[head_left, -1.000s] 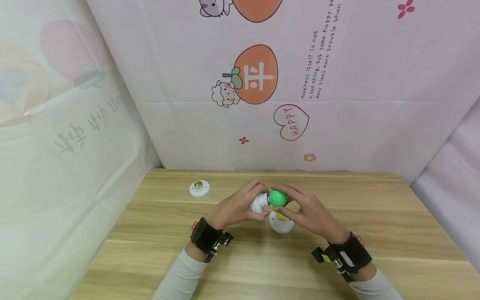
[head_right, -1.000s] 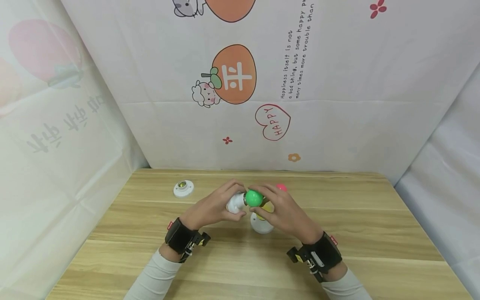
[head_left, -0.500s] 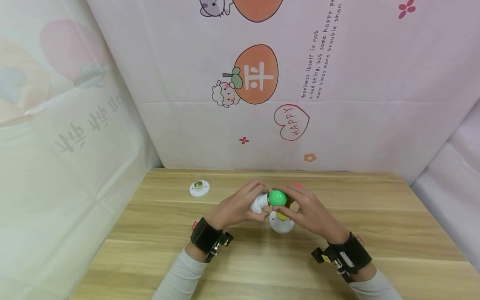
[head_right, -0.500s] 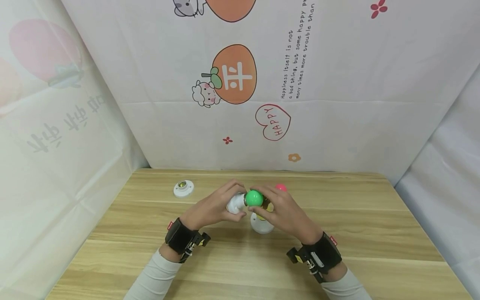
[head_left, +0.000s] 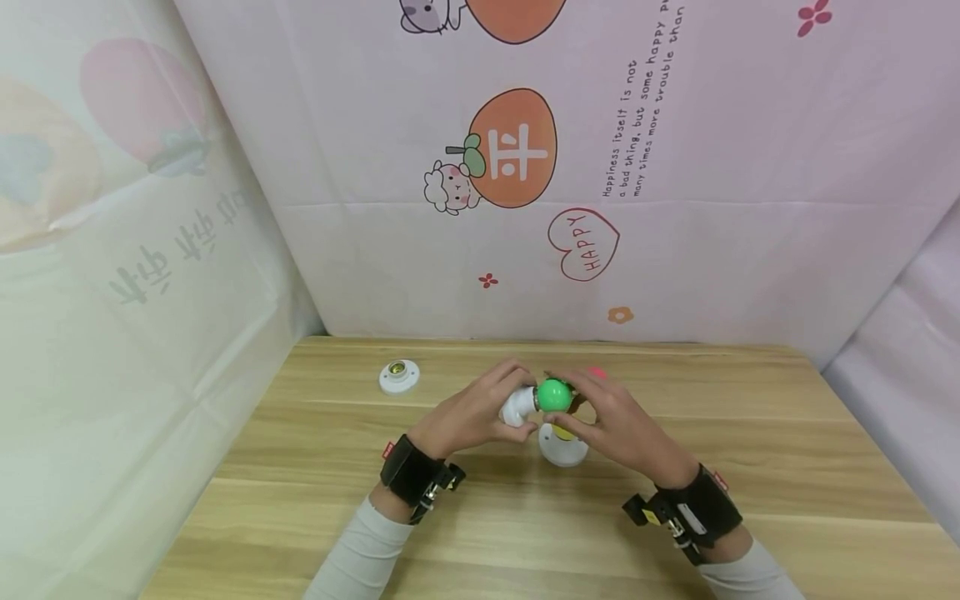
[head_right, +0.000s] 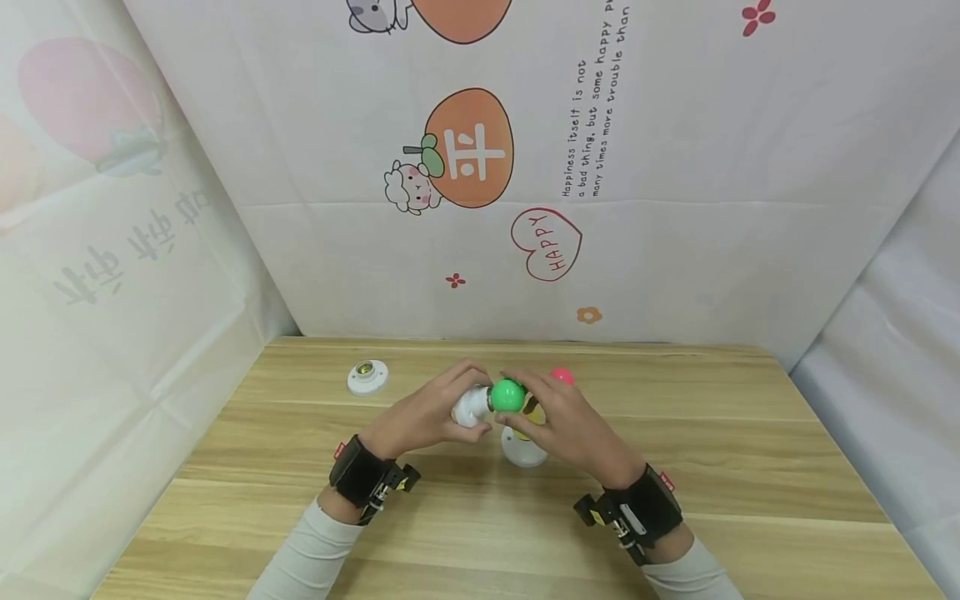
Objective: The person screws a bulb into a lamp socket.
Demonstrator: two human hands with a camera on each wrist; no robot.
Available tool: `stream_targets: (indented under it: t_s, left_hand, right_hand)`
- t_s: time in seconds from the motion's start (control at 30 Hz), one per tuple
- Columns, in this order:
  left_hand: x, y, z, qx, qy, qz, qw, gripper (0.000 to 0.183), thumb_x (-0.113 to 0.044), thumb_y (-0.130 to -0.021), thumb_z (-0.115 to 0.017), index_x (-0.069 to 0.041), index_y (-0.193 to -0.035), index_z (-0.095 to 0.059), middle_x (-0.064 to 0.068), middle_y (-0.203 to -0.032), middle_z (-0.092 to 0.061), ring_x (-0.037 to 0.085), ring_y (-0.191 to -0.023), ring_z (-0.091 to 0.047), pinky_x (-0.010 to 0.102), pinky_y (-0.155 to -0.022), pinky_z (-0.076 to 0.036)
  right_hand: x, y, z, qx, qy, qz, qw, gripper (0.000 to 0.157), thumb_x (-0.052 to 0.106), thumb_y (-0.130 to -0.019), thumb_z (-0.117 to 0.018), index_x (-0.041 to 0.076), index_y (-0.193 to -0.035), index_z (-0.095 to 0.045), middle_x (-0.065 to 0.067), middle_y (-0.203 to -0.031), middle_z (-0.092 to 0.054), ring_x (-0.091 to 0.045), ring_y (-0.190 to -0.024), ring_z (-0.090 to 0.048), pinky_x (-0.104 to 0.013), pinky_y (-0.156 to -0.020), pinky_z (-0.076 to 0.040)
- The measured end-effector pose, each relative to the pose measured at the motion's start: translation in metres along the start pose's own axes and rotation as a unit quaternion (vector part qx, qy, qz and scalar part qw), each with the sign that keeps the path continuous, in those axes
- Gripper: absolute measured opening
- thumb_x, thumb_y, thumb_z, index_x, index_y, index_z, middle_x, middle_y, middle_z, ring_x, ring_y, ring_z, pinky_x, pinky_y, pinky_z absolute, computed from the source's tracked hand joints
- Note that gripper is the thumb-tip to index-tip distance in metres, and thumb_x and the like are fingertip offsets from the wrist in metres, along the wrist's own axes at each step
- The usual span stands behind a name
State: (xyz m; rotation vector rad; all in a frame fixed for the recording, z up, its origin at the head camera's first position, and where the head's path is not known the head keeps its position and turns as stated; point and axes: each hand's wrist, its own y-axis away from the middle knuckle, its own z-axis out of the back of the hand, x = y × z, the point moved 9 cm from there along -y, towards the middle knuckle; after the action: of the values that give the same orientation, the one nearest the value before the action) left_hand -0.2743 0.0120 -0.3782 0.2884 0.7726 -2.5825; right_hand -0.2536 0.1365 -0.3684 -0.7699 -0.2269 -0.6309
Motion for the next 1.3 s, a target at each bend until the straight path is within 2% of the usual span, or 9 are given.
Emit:
stream_targets:
  t_s: [0.13, 0.33, 0.43, 0.67, 0.93, 1.3]
  left_hand:
    - [0.001, 0.001, 0.0, 0.004, 0.002, 0.002, 1.0, 0.045, -0.03, -0.081, -0.072, -0.01, -0.116, -0.052, -0.003, -0.114, -0.048, 0.006, -0.1, -0.047, 0.012, -0.078, -0.047]
    - [0.002, 0.001, 0.0, 0.006, 0.011, 0.005, 0.9999, 0.045, -0.032, -0.082, -0.071, -0.012, -0.117, -0.051, -0.005, -0.114, -0.048, 0.004, -0.101, -0.046, 0.012, -0.079, -0.046]
    - [0.002, 0.001, 0.0, 0.006, 0.018, 0.006, 0.9998, 0.045, -0.033, -0.082, -0.07, -0.013, -0.117, -0.051, -0.006, -0.114, -0.048, 0.004, -0.1, -0.046, 0.011, -0.079, -0.046]
    - [0.001, 0.0, 0.0, 0.005, 0.037, 0.002, 0.9993, 0.044, -0.032, -0.082, -0.07, -0.012, -0.117, -0.052, -0.005, -0.114, -0.049, 0.004, -0.1, -0.048, 0.012, -0.079, -0.047]
    - [0.002, 0.0, -0.002, 0.013, 0.039, 0.007, 0.9991, 0.045, -0.033, -0.083, -0.07, -0.013, -0.118, -0.049, -0.006, -0.115, -0.047, 0.004, -0.099, -0.047, 0.01, -0.078, -0.047]
    - [0.0, -0.001, -0.001, 0.014, 0.033, 0.003, 0.9993, 0.045, -0.031, -0.083, -0.07, -0.012, -0.118, -0.049, -0.006, -0.114, -0.047, 0.003, -0.098, -0.046, 0.01, -0.076, -0.046]
  right_hand:
    - [0.0, 0.0, 0.001, 0.0, 0.011, -0.007, 1.0, 0.075, 0.028, -0.077, -0.08, 0.011, -0.141, -0.044, -0.003, -0.137, -0.049, -0.015, -0.111, -0.051, -0.033, -0.08, -0.055]
    - [0.007, 0.0, 0.002, 0.01, 0.02, 0.015, 1.0, 0.064, 0.017, -0.075, -0.081, 0.016, -0.133, -0.053, -0.005, -0.141, -0.045, -0.021, -0.123, -0.045, -0.045, -0.092, -0.05]
    - [0.01, -0.001, 0.002, 0.009, 0.022, 0.035, 0.999, 0.061, 0.01, -0.074, -0.081, 0.018, -0.129, -0.056, -0.004, -0.139, -0.047, -0.021, -0.123, -0.046, -0.044, -0.095, -0.047]
    - [0.018, -0.002, 0.008, -0.026, 0.029, 0.073, 0.997, 0.062, 0.001, -0.069, -0.083, 0.014, -0.125, -0.06, -0.004, -0.131, -0.055, -0.018, -0.115, -0.054, -0.035, -0.09, -0.052]
    - [0.015, -0.001, 0.01, -0.035, 0.036, 0.068, 0.996, 0.066, 0.003, -0.067, -0.084, 0.015, -0.127, -0.06, 0.0, -0.129, -0.058, -0.015, -0.113, -0.056, -0.032, -0.089, -0.052]
    - [0.017, -0.001, 0.011, -0.046, 0.028, 0.075, 0.996, 0.065, 0.005, -0.067, -0.085, 0.012, -0.127, -0.061, -0.001, -0.124, -0.061, -0.015, -0.107, -0.059, -0.028, -0.085, -0.053]
